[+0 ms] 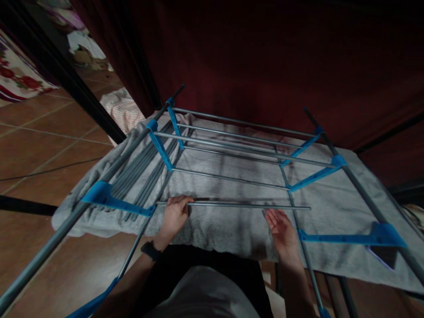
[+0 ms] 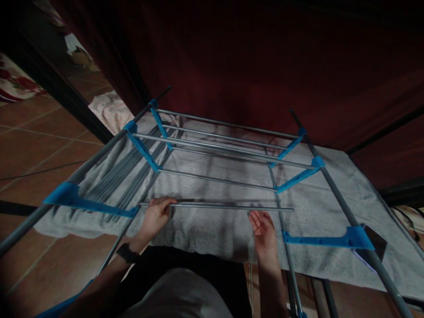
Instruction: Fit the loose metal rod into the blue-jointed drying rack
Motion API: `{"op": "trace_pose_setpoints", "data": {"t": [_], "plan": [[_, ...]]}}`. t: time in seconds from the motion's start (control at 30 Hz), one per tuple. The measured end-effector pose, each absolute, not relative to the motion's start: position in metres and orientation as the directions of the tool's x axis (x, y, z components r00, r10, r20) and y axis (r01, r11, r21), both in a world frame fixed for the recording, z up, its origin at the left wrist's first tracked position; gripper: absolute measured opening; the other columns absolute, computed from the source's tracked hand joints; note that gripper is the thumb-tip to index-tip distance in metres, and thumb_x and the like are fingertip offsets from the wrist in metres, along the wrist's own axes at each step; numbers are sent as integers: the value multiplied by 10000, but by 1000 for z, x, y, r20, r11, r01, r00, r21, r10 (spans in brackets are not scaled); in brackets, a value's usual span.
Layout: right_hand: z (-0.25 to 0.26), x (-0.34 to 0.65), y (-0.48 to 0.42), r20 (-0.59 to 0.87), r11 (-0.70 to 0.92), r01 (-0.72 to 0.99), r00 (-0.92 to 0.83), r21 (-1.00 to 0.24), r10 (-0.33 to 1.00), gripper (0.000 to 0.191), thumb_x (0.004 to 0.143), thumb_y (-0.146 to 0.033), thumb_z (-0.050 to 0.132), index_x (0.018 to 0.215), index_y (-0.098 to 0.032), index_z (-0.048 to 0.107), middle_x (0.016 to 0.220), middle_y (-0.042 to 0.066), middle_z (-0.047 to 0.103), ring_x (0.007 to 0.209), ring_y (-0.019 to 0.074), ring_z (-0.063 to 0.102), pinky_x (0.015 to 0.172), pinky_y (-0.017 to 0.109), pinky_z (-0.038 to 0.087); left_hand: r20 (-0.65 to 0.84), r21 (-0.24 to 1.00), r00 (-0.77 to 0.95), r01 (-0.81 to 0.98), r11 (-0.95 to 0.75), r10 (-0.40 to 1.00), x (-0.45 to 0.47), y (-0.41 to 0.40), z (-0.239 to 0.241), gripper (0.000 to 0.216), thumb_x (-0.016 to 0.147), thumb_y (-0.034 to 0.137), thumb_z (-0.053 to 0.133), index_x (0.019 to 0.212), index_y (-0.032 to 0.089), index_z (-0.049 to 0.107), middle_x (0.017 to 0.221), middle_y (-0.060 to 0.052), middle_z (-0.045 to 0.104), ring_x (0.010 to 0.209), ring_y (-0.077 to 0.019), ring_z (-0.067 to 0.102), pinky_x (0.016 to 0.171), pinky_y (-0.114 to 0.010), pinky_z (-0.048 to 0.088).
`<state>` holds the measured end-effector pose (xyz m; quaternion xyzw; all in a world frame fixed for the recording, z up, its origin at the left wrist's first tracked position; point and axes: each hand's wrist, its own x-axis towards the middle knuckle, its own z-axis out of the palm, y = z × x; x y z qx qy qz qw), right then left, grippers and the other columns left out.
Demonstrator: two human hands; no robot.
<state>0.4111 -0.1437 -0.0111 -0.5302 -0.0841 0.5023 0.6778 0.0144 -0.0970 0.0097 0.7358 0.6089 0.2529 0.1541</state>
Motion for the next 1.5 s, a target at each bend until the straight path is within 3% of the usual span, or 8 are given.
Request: {"op": "trace_pose_setpoints", "data": {"t": [0.2, 0.57, 1.1, 1.5], "plan": [[-24, 438, -142, -405, -59, -544, 545, -837, 734, 229, 730, -324, 832, 940, -267, 761, 1031, 30, 807, 1067, 206, 760, 1097, 419, 562, 169, 462, 217, 844, -272, 961, 17, -93, 10, 466, 831, 23, 449, 1066, 230, 792, 1098, -94, 809, 1089, -292, 720, 1026, -472, 483], [-41, 437, -138, -412, -71, -518, 582, -853, 701, 170, 781, -348, 800, 921, -258, 766, 1069, 63, 797, 1174, 232, 738, 1182, 453, 507, 105, 365, 240, 893, -262, 965, 20, -84, 16, 471, 853, 19, 443, 1105, 218, 788, 1106, -119, 776, 1112, -315, 668, 1051, -490, 464], [-59, 460, -144, -418, -127, -498, 533, -858, 736, 176, 820, -420, 851, 782, -281, 750, 814, 5, 760, 821, 176, 755, 1154, 448, 552, 92, 283, 227, 928, -244, 970, 29, -93, 19, 414, 956, 52, 428, 1185, 174, 751, 1133, -148, 740, 1121, -313, 634, 1098, -489, 440], [-59, 460, -146, -367, -94, -466, 540, -880, 758, 153, 832, -370, 843, 923, -267, 775, 1026, 11, 801, 1089, 195, 750, 1232, 485, 464, 145, 138, 176, 971, -196, 974, 7, -87, 17, 382, 977, 60, 449, 1203, 169, 737, 1114, -134, 726, 1165, -305, 644, 1218, -554, 356]]}}
